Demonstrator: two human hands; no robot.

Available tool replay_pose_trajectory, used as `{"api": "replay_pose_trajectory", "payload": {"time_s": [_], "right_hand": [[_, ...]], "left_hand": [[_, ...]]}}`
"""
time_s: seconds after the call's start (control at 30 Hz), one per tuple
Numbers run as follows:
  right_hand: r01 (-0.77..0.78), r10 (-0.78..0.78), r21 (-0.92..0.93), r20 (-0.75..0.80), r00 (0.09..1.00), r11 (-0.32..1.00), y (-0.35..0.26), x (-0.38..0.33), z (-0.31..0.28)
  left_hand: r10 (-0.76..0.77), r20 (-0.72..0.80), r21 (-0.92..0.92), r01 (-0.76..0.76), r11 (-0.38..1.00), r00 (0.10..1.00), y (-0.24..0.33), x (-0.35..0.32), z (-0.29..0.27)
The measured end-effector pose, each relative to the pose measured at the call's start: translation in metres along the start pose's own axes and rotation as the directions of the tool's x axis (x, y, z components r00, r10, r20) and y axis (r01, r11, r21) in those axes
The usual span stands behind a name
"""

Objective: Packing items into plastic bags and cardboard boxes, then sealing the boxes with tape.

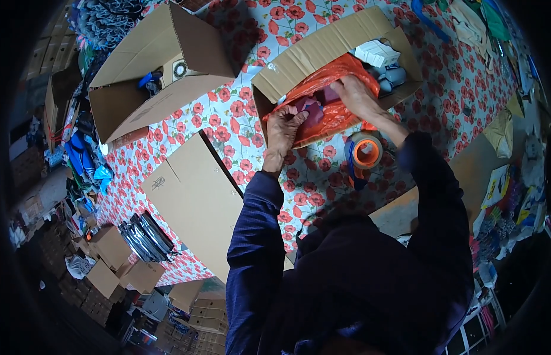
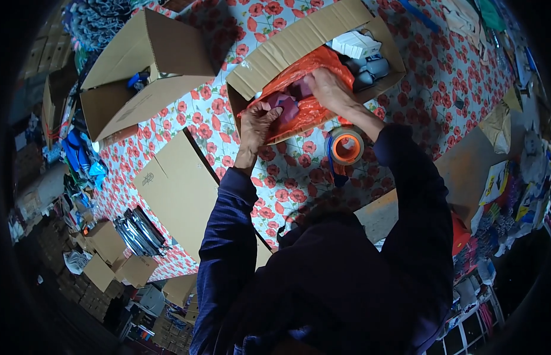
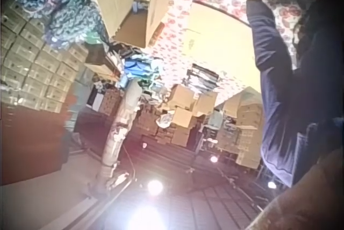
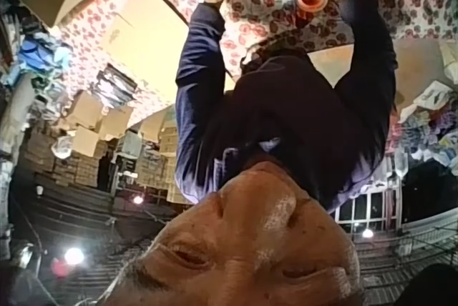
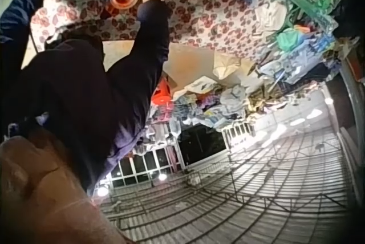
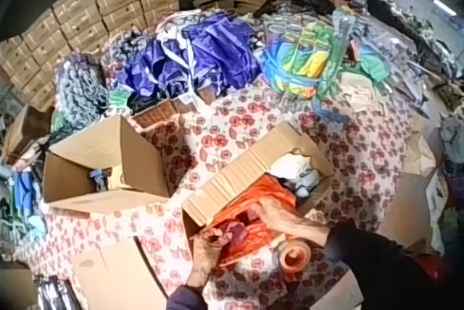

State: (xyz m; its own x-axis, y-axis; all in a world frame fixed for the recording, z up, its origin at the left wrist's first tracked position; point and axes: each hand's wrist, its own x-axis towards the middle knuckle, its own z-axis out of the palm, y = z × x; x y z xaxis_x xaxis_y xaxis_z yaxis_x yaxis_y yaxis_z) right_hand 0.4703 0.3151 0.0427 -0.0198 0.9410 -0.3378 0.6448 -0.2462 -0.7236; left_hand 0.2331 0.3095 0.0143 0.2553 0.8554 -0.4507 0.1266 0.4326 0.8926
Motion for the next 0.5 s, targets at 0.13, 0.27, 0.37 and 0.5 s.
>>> {"api": "replay_pose_trajectory", "payload": {"time_s": [0.13,0.27,0.37,0.5], "right_hand": [[-0.093,0.085,-0.203,-0.044,0.995,0.975,0.002,0.01,-0.006],[-0.067,0.077,-0.251,0.032,0.996,0.966,0.001,0.019,-0.003],[0.01,-0.011,0.037,0.027,1.0,0.999,-0.014,0.015,0.002],[0.017,-0.034,0.194,0.087,0.996,0.981,-0.011,0.014,0.008]], "left_hand": [[0.064,-0.049,0.249,-0.05,0.967,0.997,-0.008,0.0,0.001],[0.152,-0.051,0.363,-0.123,0.924,0.987,-0.012,-0.001,0.002],[0.129,-0.004,0.038,-0.128,0.991,0.992,-0.01,-0.002,-0.001],[0.088,0.04,-0.087,-0.084,0.993,0.995,-0.002,-0.004,-0.002]]}}
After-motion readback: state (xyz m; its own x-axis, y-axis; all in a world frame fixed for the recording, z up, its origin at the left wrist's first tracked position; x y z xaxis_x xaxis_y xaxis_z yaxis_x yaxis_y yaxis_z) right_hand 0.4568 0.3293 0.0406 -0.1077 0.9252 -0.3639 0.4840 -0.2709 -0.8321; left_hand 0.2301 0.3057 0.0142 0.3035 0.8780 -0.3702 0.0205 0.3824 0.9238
